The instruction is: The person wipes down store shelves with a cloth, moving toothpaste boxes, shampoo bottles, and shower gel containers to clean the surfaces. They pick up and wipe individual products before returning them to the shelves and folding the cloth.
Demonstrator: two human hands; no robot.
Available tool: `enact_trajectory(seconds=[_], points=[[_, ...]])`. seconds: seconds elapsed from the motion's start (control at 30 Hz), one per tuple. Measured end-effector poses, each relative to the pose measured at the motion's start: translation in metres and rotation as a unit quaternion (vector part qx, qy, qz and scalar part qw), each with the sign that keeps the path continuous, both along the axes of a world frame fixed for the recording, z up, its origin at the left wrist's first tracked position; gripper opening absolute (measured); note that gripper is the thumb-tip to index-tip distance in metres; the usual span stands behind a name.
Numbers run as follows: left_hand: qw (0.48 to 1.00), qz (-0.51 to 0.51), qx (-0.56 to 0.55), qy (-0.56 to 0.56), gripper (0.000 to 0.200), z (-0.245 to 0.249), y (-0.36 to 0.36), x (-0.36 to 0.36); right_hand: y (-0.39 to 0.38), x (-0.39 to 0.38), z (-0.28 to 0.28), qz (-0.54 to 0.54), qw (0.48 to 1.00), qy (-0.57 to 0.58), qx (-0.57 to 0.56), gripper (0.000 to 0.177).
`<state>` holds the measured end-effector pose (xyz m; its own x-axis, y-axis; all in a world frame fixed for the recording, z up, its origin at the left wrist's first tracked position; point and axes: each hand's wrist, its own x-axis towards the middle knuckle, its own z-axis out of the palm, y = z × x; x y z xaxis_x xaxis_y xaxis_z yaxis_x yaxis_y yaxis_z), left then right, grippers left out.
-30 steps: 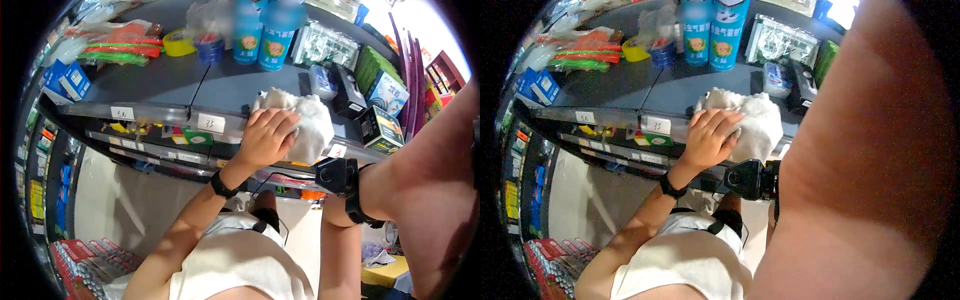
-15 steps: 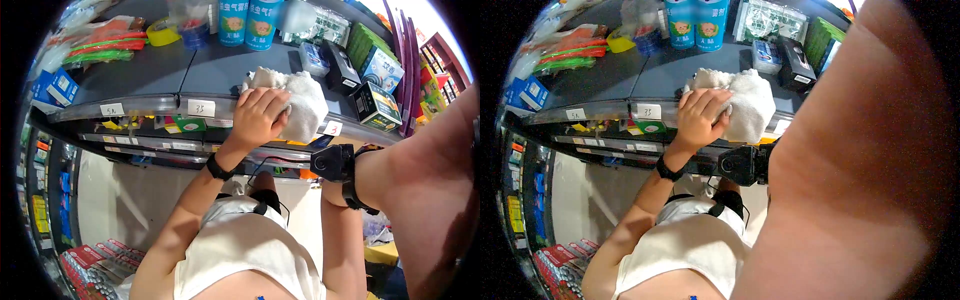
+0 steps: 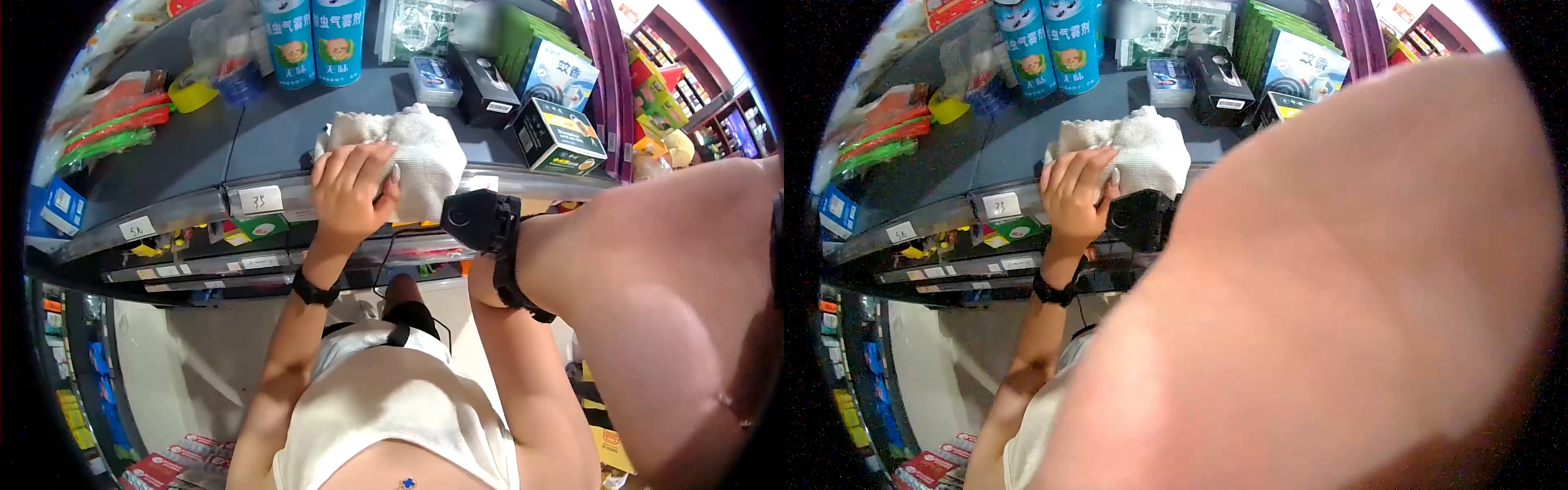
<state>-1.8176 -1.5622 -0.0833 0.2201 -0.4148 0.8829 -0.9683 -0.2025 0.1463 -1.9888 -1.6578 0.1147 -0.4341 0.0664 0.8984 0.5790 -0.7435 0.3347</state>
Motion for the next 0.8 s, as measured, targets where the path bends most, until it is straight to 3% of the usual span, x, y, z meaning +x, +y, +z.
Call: enact_trajectory(seconds=[0.5,0.67,0.73,0.8], points=[[1.000,-0.007,0.000,0.006,0.028,-0.001,0.002,0.001,0.054,-0.058,0.006,0.025,0.995,0.087,-0.042,0.027],[1.000,-0.001,0.002,0.006,0.030,0.000,0.003,0.000,0.062,-0.082,-0.010,0.137,0.982,0.117,-0.059,0.026],[1.000,0.010,-0.009,0.011,0.031,-0.001,0.001,-0.002,0.059,-0.087,-0.009,0.041,0.993,0.097,-0.049,0.026],[0.999,0.016,-0.026,0.012,0.031,-0.005,-0.006,-0.003,0.057,-0.087,-0.008,0.045,0.994,0.087,-0.048,0.025]])
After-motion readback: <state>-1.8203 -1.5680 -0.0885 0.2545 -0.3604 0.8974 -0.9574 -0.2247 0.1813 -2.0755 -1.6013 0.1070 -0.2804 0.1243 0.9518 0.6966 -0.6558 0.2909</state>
